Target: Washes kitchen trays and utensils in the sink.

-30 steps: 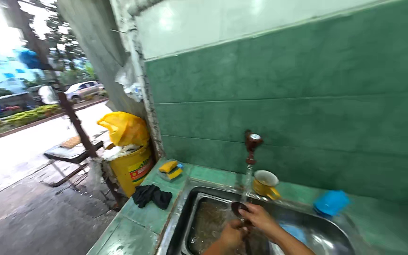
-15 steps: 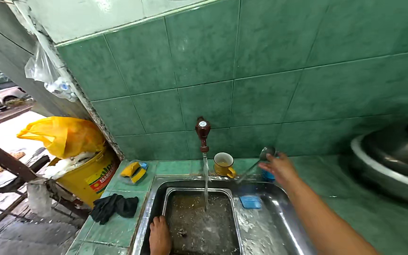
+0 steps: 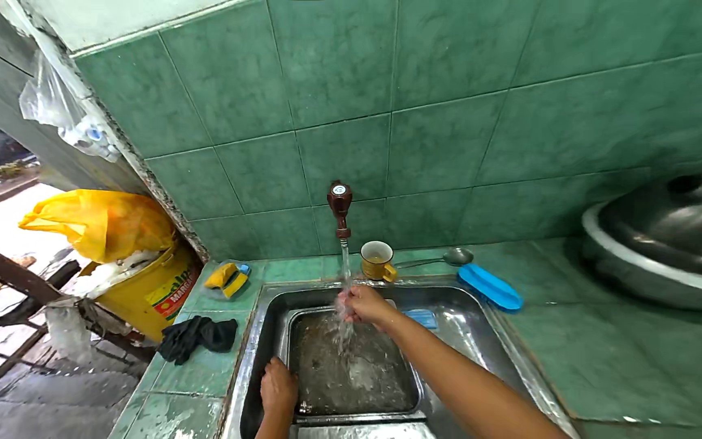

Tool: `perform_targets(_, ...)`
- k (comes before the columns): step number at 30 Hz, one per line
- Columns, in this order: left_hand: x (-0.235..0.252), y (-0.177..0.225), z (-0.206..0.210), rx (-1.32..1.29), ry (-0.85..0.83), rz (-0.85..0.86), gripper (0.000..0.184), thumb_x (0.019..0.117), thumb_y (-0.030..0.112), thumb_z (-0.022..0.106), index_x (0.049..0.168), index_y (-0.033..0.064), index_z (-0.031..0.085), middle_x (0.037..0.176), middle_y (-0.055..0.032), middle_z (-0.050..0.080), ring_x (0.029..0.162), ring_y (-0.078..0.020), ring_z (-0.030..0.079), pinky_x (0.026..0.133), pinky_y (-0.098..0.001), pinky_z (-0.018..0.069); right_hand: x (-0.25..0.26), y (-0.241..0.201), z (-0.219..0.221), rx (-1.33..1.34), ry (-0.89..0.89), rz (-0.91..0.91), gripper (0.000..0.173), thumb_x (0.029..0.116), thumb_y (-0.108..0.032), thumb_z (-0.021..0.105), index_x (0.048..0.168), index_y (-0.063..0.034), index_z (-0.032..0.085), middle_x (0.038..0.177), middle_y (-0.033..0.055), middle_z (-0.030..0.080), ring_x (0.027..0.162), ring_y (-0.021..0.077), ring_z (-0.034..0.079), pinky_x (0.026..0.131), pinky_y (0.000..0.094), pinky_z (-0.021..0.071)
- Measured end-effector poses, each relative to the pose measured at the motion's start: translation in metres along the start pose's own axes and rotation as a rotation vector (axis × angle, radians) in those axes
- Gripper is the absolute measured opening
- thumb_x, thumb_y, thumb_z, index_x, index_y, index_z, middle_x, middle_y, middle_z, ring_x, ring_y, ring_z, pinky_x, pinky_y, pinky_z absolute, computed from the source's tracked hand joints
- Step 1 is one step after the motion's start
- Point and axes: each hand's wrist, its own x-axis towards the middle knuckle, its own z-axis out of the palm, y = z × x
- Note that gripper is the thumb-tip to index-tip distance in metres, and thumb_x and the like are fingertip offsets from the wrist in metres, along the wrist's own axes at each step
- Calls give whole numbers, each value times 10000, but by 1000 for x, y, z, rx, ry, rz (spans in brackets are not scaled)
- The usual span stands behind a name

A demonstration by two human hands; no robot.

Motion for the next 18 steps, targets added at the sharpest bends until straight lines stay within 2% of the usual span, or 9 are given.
perform_targets(3,-2,-5,-2,-20,-31,-18,598,895,329,734,1358,-7,557,1302,-212,645,1211,-362,636,1004,-544,518,6,19,-19,-271,31,9,356,1064,-199,536,1336,28,575,1208,214,649,984,265,688,904,420,565)
perform_targets(5,-2,-10,-4,-29,-71,-23,576,893,364,737,1310,-8,597,1272,-210,663,1204,-362,641,998,-555,520,3,40,-35,-489,93,38,395,1057,-270,550,1336,5,597,1268,223,651,1115,321,672,1000,489,525)
perform_targets(6,-1,-13,-6,-26,-89,-26,568,888,380,737,1288,-4,615,1260,-208,669,1198,-359,645,990,-556,525,-3,51,-42,-569,131,78,424,1053,-295,551,1356,-1,588,1307,228,638,1204,348,632,1055,523,480)
perform_targets(8,0,-17,-11,-29,-102,-23,540,881,391,738,1244,3,644,1233,-211,679,1175,-360,657,971,-565,533,-20,74,-54,-672,217,186,481,1047,-344,545,1414,-33,552,1363,221,616,1294,369,582,1092,561,447)
perform_targets(10,-2,-17,-20,-16,-105,0,518,885,406,731,1219,16,664,1215,-208,688,1166,-361,662,962,-572,535,-34,104,-63,-661,282,250,486,1039,-356,555,1408,-41,565,1371,216,614,1300,374,579,1083,579,450)
perform_targets(14,-13,-4,-61,-75,-105,91,423,928,310,688,1199,-14,659,1188,-237,677,1153,-380,649,982,-577,505,-49,153,-67,-564,296,276,429,1034,-328,564,1353,-45,607,1304,188,664,1247,346,622,1060,560,476)
perform_targets(18,-18,14,-103,-242,-77,216,309,979,270,640,1060,-26,664,1002,-219,668,977,-361,652,884,-565,502,-57,157,-53,-566,303,222,415,1036,-282,567,1359,-24,599,1343,208,633,1269,359,603,1076,544,470)
